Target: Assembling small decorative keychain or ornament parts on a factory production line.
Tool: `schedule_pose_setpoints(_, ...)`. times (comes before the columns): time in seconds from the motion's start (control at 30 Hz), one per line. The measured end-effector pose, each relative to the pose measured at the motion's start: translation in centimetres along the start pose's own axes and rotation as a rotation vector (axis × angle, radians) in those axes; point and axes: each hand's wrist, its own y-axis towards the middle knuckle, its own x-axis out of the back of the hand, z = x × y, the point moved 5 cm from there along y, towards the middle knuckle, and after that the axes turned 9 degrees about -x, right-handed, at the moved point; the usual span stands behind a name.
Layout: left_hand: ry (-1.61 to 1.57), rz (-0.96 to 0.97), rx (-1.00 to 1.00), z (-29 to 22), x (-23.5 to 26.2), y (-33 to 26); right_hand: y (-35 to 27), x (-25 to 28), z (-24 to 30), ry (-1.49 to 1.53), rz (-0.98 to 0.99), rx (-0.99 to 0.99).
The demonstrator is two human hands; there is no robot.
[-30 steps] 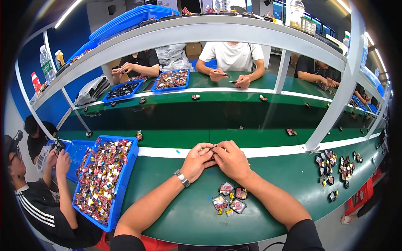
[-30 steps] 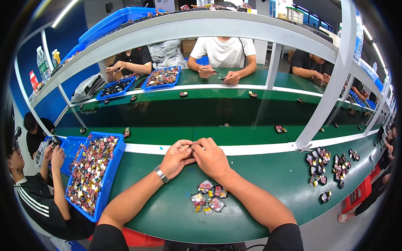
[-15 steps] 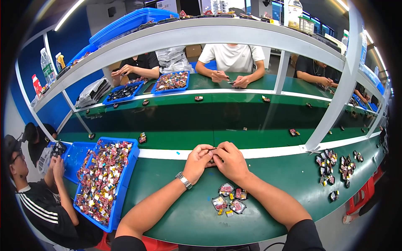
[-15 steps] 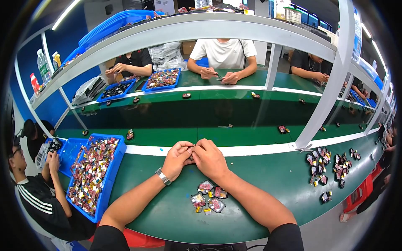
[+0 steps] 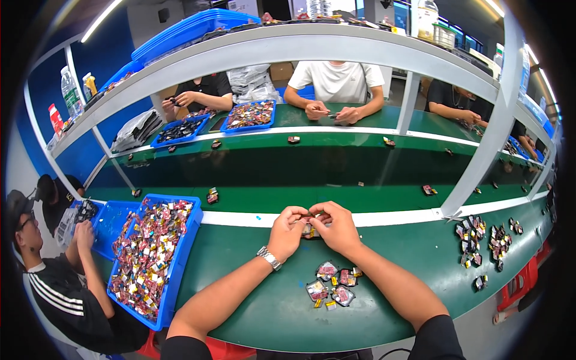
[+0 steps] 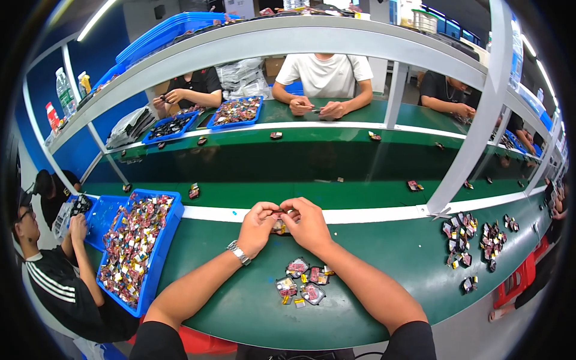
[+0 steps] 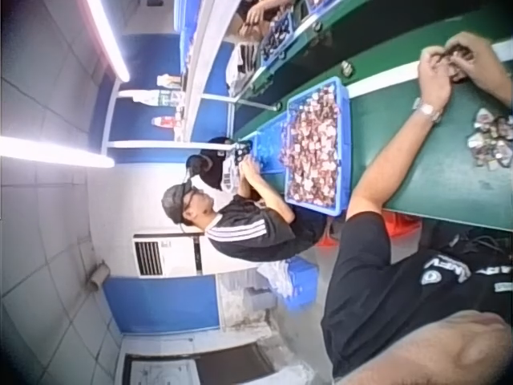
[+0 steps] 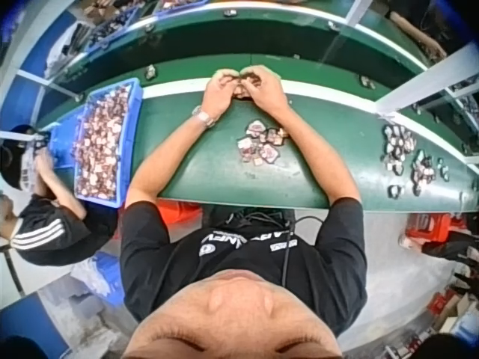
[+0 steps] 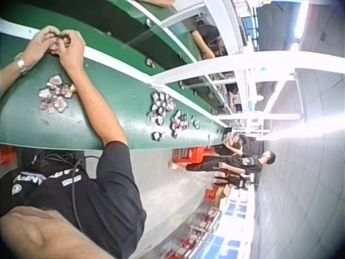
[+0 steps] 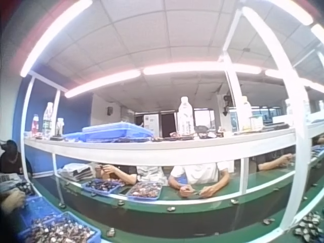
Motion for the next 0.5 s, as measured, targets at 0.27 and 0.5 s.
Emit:
schedule_pose_setpoints(0.27,0.264,0.005,-0.199,-1.0,1.0,1.3,2.0,1.1,-3.4,0.139,-0.019,-0.066)
schedule_pose_setpoints(0.5,1.445,-0.455,-0.313,-4.6,14.0,4.4,4.8,7.6,-6.8,-0.227,-0.393,-0.252)
